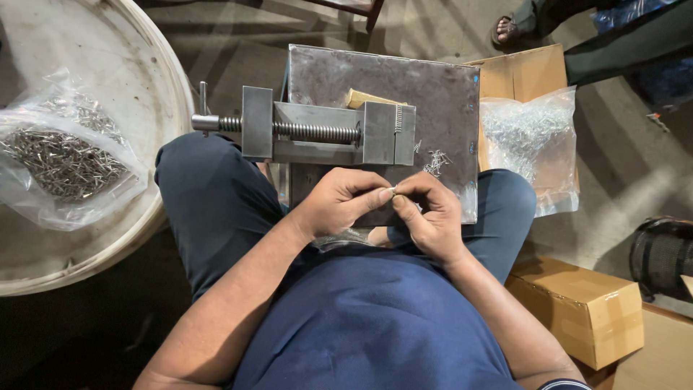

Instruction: The person sits cross-legged on the floor and uses a bench vise to hold small metal pieces while assembling them by hand. They pick up metal parts from a plastic bag, place them into the vise, and manipulate them with both hands.

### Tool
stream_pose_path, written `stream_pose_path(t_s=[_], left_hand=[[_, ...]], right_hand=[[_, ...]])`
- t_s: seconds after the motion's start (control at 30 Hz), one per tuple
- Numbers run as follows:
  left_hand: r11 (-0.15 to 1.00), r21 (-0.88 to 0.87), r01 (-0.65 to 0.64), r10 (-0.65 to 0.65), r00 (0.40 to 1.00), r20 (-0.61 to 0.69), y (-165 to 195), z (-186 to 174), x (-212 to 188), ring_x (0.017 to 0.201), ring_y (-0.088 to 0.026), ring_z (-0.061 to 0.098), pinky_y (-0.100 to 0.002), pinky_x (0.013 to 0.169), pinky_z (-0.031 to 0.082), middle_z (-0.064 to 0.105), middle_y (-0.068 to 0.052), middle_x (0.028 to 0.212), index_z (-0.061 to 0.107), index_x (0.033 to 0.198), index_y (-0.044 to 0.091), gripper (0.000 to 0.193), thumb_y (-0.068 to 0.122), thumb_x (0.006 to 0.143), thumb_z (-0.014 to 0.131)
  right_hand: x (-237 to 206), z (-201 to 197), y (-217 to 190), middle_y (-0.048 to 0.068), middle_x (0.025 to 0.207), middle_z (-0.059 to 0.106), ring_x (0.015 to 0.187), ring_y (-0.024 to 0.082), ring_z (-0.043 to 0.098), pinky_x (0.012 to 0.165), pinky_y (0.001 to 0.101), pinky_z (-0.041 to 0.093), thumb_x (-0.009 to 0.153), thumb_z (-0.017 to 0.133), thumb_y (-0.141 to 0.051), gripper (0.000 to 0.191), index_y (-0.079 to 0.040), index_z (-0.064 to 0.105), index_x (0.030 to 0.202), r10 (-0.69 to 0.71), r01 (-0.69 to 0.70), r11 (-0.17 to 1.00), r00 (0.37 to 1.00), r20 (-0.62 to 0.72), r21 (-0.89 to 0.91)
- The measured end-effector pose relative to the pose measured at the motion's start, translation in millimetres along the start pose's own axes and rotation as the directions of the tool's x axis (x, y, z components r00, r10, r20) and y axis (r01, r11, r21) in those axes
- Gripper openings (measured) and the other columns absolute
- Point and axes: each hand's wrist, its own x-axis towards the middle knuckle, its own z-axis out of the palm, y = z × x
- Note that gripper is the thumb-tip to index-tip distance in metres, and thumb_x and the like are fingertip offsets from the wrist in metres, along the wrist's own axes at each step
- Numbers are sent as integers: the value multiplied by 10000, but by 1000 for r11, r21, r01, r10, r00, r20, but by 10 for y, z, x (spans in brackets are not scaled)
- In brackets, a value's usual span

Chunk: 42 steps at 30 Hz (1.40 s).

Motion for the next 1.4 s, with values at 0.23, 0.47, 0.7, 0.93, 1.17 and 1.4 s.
stream_pose_path(t_s=[0.23, 0.47, 0.7, 0.93, 1.17, 1.4], left_hand=[[1000, -18, -6, 4, 995, -99, -16, -6, -27, 775, -52, 586, -243, 695, 504, 691, 7, 848, 723, 1056, -34, 182, 132, 1016, 659], [999, -29, -33, 31, 998, -61, -22, -34, -8, 779, -59, 582, -250, 706, 503, 678, 3, 832, 706, 1023, -36, 193, 146, 1032, 643], [996, -86, -27, 22, 998, -60, -50, -54, 4, 768, -64, 577, -256, 706, 501, 666, -1, 826, 700, 1022, -29, 203, 166, 1037, 645], [999, -45, -7, 3, 997, -76, -43, -41, 34, 763, -61, 594, -254, 706, 515, 686, 1, 824, 711, 1025, -23, 198, 166, 1030, 652], [996, -91, 21, -19, 1000, 22, -41, -69, 17, 778, -59, 600, -253, 718, 524, 688, 9, 828, 712, 1027, -22, 207, 169, 1046, 636], [997, -73, 16, -8, 995, 103, -59, -71, -2, 838, -54, 589, -260, 759, 520, 703, 2, 887, 726, 1085, -47, 219, 148, 1067, 629]], right_hand=[[181, -92, -305, 71, 988, 697, 894, 133, 680, 814, 270, 541, 994, 673, -19, 38, -18, 656, 1028, -187, 175, 952, 982, -24, -251], [631, -234, -671, 90, 936, 702, 811, 228, 708, 694, 325, 542, 939, 729, -86, 76, -50, 698, 998, -215, 218, 769, 974, 78, -601], [836, -218, -922, 78, 919, 690, 796, 294, 688, 658, 381, 526, 899, 741, -95, 80, -75, 693, 960, -205, 331, 655, 943, 261, -679], [767, -243, -844, 90, 937, 674, 783, 251, 682, 689, 341, 540, 948, 716, -92, 195, -67, 721, 1141, -194, 221, 720, 974, 115, -658], [343, -152, -602, 88, 948, 700, 824, 208, 700, 732, 304, 550, 932, 740, -90, 181, -52, 717, 1107, -196, 196, 856, 979, 50, -478], [271, -133, -459, 72, 935, 720, 835, 191, 707, 743, 299, 552, 930, 749, -96, 90, -43, 713, 994, -132, 150, 936, 988, 78, -319]])
